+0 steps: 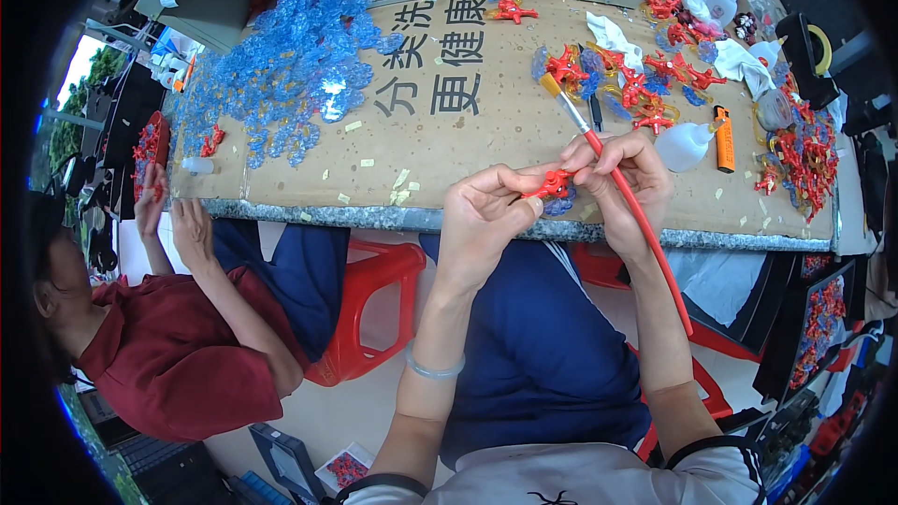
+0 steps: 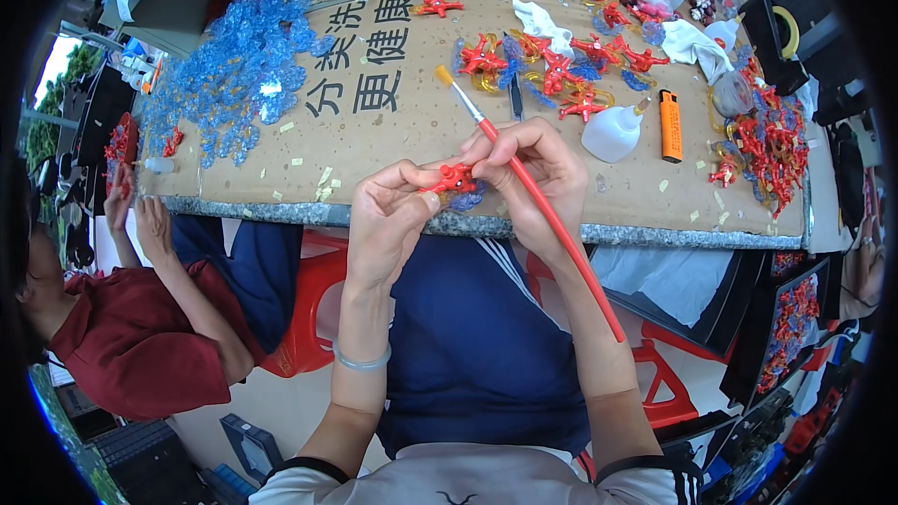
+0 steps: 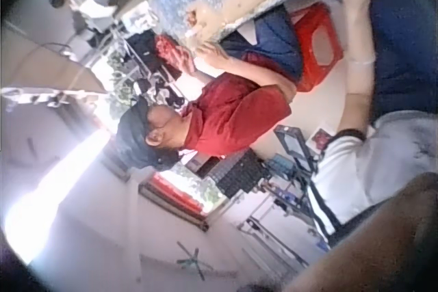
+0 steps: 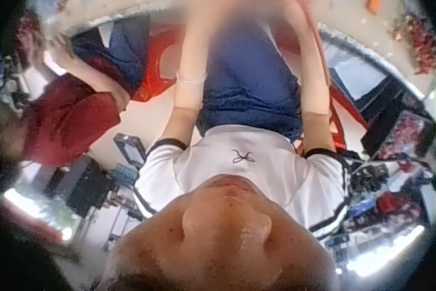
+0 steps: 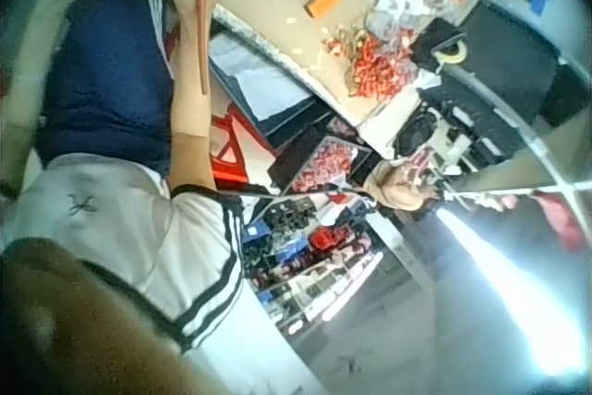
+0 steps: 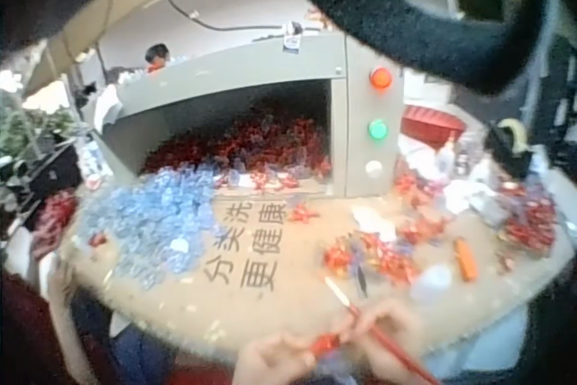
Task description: Assembling and detailing small plastic toy figures at a workstation.
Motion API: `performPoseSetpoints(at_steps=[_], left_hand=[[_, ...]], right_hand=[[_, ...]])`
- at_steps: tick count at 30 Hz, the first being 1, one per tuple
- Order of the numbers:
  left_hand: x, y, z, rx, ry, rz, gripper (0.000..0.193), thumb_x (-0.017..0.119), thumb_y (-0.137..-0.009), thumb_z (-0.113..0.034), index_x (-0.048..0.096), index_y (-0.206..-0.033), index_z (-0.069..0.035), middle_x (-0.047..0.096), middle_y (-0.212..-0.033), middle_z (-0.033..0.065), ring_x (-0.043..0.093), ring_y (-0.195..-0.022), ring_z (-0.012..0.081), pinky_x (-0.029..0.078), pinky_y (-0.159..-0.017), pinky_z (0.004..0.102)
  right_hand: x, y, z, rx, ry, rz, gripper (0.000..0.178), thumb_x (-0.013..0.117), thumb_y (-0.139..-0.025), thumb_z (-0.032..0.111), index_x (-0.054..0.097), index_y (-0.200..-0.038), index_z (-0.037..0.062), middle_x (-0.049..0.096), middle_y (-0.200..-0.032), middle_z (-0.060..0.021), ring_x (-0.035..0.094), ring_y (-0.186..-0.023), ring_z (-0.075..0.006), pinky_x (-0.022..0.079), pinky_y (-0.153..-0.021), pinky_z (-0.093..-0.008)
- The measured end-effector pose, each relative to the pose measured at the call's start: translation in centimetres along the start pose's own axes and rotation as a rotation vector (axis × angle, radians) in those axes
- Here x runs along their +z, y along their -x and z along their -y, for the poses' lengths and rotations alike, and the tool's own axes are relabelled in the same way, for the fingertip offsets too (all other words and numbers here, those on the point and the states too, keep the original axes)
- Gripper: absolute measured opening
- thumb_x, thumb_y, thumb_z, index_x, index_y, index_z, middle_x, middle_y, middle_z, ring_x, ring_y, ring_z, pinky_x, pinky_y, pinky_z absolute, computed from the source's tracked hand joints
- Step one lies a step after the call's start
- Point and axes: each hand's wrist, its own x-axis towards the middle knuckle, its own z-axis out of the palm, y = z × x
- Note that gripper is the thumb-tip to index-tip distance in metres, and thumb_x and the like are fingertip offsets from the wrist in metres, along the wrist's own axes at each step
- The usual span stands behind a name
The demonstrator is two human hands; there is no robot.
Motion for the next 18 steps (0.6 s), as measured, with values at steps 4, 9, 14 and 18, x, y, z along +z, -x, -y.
performPoseSetpoints(at_steps=[4, 9, 14, 18], left_hand=[[-0.1, 0.0, 0.0, 0.038, 0.016, 0.046, 0.015, 0.055, -0.081, 0.013, 0.060, -0.091, 0.004, 0.057, -0.119, 0.0266, 0.057, -0.091, 0.0074, 0.047, -0.071, 0.0204], [-0.2, -0.1, 0.3, 0.060, 0.034, 0.058, 0.014, 0.056, -0.081, 0.013, 0.060, -0.091, 0.005, 0.056, -0.120, 0.0276, 0.057, -0.091, 0.0078, 0.047, -0.071, 0.0203], [-0.2, 0.1, 0.3, 0.035, 0.008, 0.042, 0.010, 0.056, -0.085, 0.006, 0.057, -0.094, 0.002, 0.060, -0.116, 0.0214, 0.058, -0.089, 0.0070, 0.047, -0.069, 0.0191], [-1.3, 0.4, 0.7, -0.030, 0.095, -0.038, 0.009, 0.054, -0.091, -0.004, 0.052, -0.100, -0.001, 0.064, -0.104, 0.0153, 0.060, -0.080, 0.0085, 0.046, -0.065, 0.0185]], right_hand=[[-0.1, -0.2, 0.0, -0.027, 0.073, 0.009, 0.019, 0.061, -0.080, -0.012, 0.050, -0.086, 0.0028, 0.061, -0.087, -0.0121, 0.061, -0.092, -0.0213, 0.050, -0.088, -0.0364], [-0.3, -0.2, -0.2, -0.047, 0.077, 0.024, 0.019, 0.062, -0.080, -0.012, 0.051, -0.086, 0.0030, 0.060, -0.088, -0.0117, 0.060, -0.091, -0.0203, 0.050, -0.087, -0.0347], [-0.1, 0.0, 0.2, 0.007, 0.083, 0.001, 0.019, 0.061, -0.080, -0.012, 0.051, -0.087, 0.0024, 0.060, -0.089, -0.0118, 0.060, -0.090, -0.0176, 0.051, -0.081, -0.0307], [1.3, -0.1, 0.9, 0.122, 0.097, -0.027, 0.017, 0.061, -0.081, -0.012, 0.052, -0.089, 0.0001, 0.062, -0.087, -0.0112, 0.061, -0.081, -0.0135, 0.052, -0.074, -0.0269]])
